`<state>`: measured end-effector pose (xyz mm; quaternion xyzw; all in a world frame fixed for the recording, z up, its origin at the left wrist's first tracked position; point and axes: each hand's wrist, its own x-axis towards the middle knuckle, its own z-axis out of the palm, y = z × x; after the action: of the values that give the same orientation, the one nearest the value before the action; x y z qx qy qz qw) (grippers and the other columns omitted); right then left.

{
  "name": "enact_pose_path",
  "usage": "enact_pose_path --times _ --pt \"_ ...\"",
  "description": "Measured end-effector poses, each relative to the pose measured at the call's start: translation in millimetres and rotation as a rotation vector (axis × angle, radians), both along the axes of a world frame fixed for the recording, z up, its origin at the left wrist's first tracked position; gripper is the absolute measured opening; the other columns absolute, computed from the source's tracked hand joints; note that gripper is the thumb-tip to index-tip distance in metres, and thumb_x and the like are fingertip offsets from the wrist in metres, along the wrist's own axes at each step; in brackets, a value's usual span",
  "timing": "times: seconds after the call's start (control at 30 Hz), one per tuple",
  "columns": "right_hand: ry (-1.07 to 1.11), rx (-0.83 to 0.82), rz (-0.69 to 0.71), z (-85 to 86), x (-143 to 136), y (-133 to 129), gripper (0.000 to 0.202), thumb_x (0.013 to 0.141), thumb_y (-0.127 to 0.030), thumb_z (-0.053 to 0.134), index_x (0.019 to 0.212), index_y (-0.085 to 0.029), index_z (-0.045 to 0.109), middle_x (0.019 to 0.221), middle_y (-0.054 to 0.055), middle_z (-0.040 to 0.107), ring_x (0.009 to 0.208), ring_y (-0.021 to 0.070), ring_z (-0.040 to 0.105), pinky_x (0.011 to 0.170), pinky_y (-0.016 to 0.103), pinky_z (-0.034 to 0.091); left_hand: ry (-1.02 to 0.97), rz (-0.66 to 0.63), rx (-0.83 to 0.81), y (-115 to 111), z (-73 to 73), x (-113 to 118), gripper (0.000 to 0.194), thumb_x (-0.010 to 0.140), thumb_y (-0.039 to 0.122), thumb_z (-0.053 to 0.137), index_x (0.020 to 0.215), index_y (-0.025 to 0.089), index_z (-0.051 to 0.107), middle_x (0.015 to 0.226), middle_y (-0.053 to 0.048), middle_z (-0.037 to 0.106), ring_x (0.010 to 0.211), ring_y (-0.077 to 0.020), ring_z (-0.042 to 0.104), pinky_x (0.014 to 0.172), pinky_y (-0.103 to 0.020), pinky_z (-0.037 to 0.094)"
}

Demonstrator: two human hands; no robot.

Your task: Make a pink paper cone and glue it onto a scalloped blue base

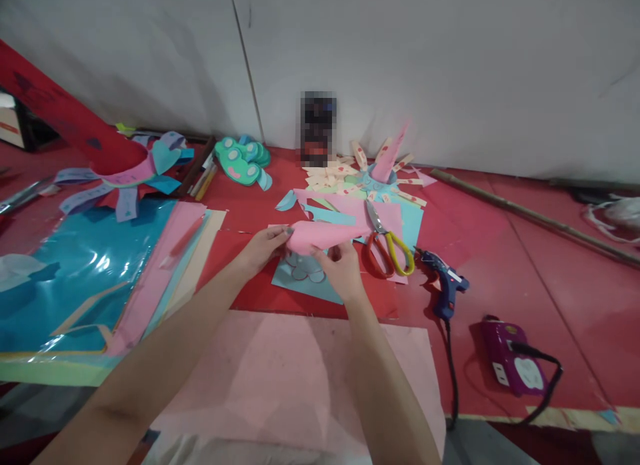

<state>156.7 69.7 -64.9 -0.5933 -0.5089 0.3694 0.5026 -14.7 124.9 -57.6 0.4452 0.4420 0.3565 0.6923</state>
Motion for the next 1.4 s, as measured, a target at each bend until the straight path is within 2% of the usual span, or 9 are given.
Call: enact_pose_path --times 0.2,0.33,0.47,0.6,0.8,1.0,1.17,1.27,1.4 --pt "-0.007 0.033 -0.068 4.8 4.0 3.8 0.041 0.074 -0.053 0.062 0.099 -0.021 0.063 0.079 0.001 0.060 0.057 0.0118 0.047 0.053 0.027 0.043 -0.170 0.065 -0.133 0.2 -1.0 -1.9 0.031 0.066 0.036 0.079 0.061 0.015 0.056 0.050 0.005 0.052 0.041 -0.0035 0.046 0.040 -0.015 0.034" --pt "-0.232 0.114 -0.379 10.0 28.3 5.3 0.033 0.082 -0.045 0.054 0.102 -0.021 0.064 0.105 0.009 0.061 0.078 0.0177 0.056 0.068 0.034 0.048 -0.302 0.189 -0.176 2.2 -5.4 -4.0 0.029 0.065 0.029 0.080 0.064 0.016 0.053 0.050 0.008 0.052 0.044 -0.0031 0.050 0.044 -0.014 0.039" --pt "-0.568 -0.017 -0.593 3.7 61.3 1.7 0.026 0.075 -0.032 0.058 0.097 -0.020 0.066 0.100 0.014 0.057 0.103 0.0329 0.051 0.088 0.055 0.040 -0.353 0.274 -0.202 3.3 -8.6 -5.9 0.025 0.066 0.024 0.079 0.071 0.017 0.055 0.054 0.007 0.055 0.049 -0.0038 0.055 0.048 -0.014 0.044" --pt "-0.675 -0.245 -0.608 -6.6 75.2 -2.2 0.033 0.071 -0.031 0.059 0.101 -0.020 0.064 0.104 0.019 0.052 0.107 0.0436 0.046 0.085 0.065 0.034 -0.391 0.311 -0.182 5.1 -12.5 -6.4 0.022 0.068 0.022 0.078 0.073 0.017 0.056 0.058 0.006 0.058 0.052 -0.0042 0.057 0.052 -0.016 0.047" --pt "-0.762 -0.312 -0.513 -11.2 78.5 0.2 0.042 0.067 -0.031 0.064 0.107 -0.017 0.062 0.096 0.016 0.056 0.102 0.0387 0.053 0.086 0.056 0.039 -0.473 0.310 -0.240 5.9 -13.9 -5.8 0.019 0.068 0.017 0.077 0.075 0.016 0.058 0.058 0.005 0.061 0.054 -0.0052 0.060 0.055 -0.015 0.049" --pt "-0.518 -0.356 -0.620 -6.6 78.6 7.7 0.060 0.063 -0.024 0.065 0.122 -0.016 0.053 0.092 0.008 0.061 0.088 0.0250 0.059 0.081 0.040 0.045 -0.460 0.290 -0.265 5.1 -7.7 -2.9 0.023 0.064 0.013 0.079 0.067 0.015 0.056 0.056 0.003 0.062 0.052 -0.0061 0.060 0.054 -0.015 0.049" --pt "-0.117 -0.013 -0.742 8.5 57.1 13.8 0.061 0.061 -0.028 0.070 0.118 -0.017 0.053 0.072 -0.004 0.053 0.061 0.0124 0.053 0.066 0.030 0.047 -0.471 0.301 -0.259 4.3 -4.4 -3.0 0.025 0.063 0.013 0.080 0.064 0.015 0.055 0.054 0.004 0.061 0.050 -0.0058 0.059 0.052 -0.015 0.047" --pt "0.245 0.081 -0.551 24.6 25.4 15.3 0.054 0.064 -0.043 0.071 0.108 -0.020 0.053 0.057 -0.011 0.044 0.040 0.0067 0.038 0.043 0.023 0.038 -0.485 0.320 -0.250 2.7 -4.1 -3.9 0.025 0.062 0.013 0.081 0.064 0.015 0.056 0.053 0.004 0.061 0.049 -0.0057 0.058 0.052 -0.016 0.047" --pt "0.434 0.125 -0.219 31.8 -22.1 13.2 0.049 0.068 -0.054 0.069 0.100 -0.021 0.053 0.051 -0.011 0.045 0.038 0.0079 0.043 0.038 0.021 0.037 -0.494 0.388 -0.223 2.0 -4.5 -4.0 0.025 0.061 0.015 0.082 0.066 0.015 0.058 0.052 0.004 0.060 0.047 -0.0062 0.058 0.053 -0.017 0.047"
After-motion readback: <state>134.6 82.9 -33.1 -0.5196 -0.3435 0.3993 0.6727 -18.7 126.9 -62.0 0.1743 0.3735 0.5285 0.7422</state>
